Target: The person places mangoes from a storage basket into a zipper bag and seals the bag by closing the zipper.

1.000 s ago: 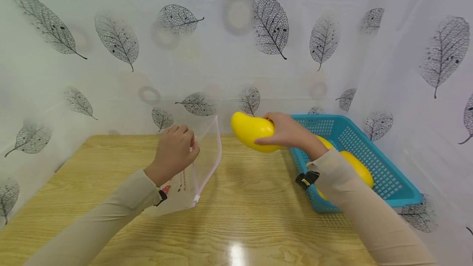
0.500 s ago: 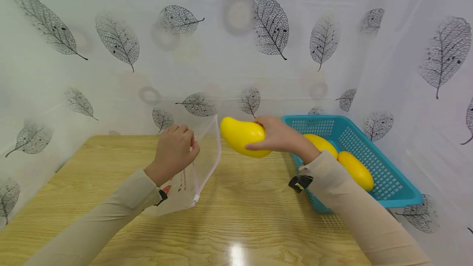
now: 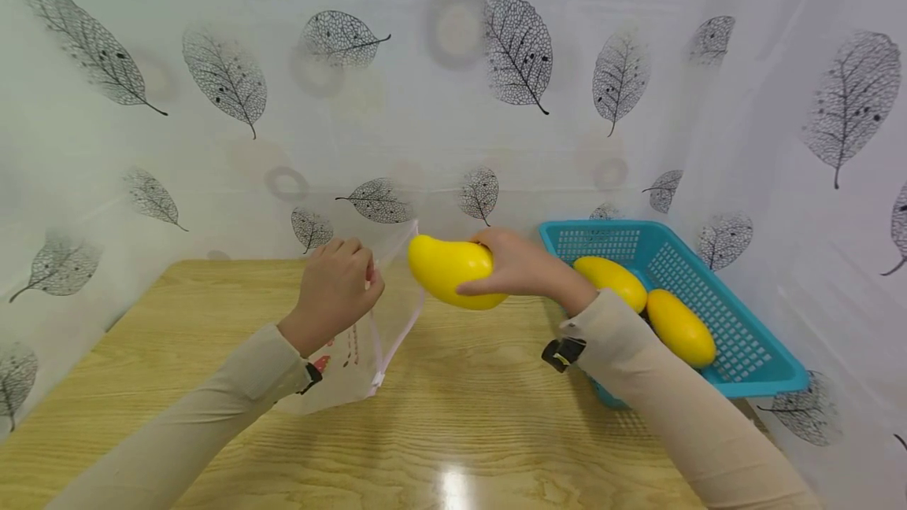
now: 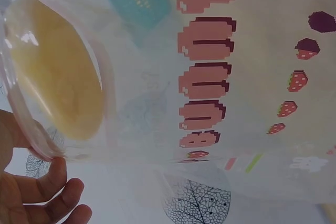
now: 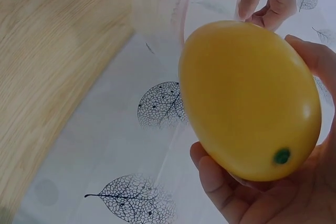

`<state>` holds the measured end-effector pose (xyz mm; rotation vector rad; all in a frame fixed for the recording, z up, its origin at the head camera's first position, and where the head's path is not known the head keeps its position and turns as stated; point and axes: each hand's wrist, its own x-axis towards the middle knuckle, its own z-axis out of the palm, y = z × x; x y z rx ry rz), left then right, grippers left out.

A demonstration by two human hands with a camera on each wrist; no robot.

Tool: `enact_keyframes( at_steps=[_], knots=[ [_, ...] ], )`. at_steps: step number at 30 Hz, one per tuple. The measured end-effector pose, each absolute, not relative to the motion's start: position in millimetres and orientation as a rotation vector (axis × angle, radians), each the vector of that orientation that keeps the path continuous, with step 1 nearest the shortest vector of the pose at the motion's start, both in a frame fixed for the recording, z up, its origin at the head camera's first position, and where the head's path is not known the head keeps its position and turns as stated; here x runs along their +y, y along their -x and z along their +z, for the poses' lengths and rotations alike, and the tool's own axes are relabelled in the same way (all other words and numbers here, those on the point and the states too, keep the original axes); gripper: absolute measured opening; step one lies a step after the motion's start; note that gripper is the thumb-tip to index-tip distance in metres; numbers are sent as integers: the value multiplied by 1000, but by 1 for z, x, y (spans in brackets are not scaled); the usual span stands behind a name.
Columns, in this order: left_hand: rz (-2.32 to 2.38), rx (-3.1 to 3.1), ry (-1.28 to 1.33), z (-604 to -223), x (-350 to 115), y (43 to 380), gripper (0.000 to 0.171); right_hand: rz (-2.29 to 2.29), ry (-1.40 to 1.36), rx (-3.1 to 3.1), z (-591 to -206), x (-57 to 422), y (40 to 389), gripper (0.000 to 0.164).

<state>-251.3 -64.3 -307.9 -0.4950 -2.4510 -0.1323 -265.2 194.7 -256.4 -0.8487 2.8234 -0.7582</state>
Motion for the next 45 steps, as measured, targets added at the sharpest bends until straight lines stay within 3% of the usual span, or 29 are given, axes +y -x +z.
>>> enact_keyframes(
  at_steps=[27, 45],
  knots=[
    [-153, -2446, 515, -304, -60, 249, 20, -649, 832, 2821, -258, 176, 266, 65],
    [-146, -2442, 487, -298, -55, 245, 20, -710, 878, 2838, -273, 158, 266, 49]
  ],
)
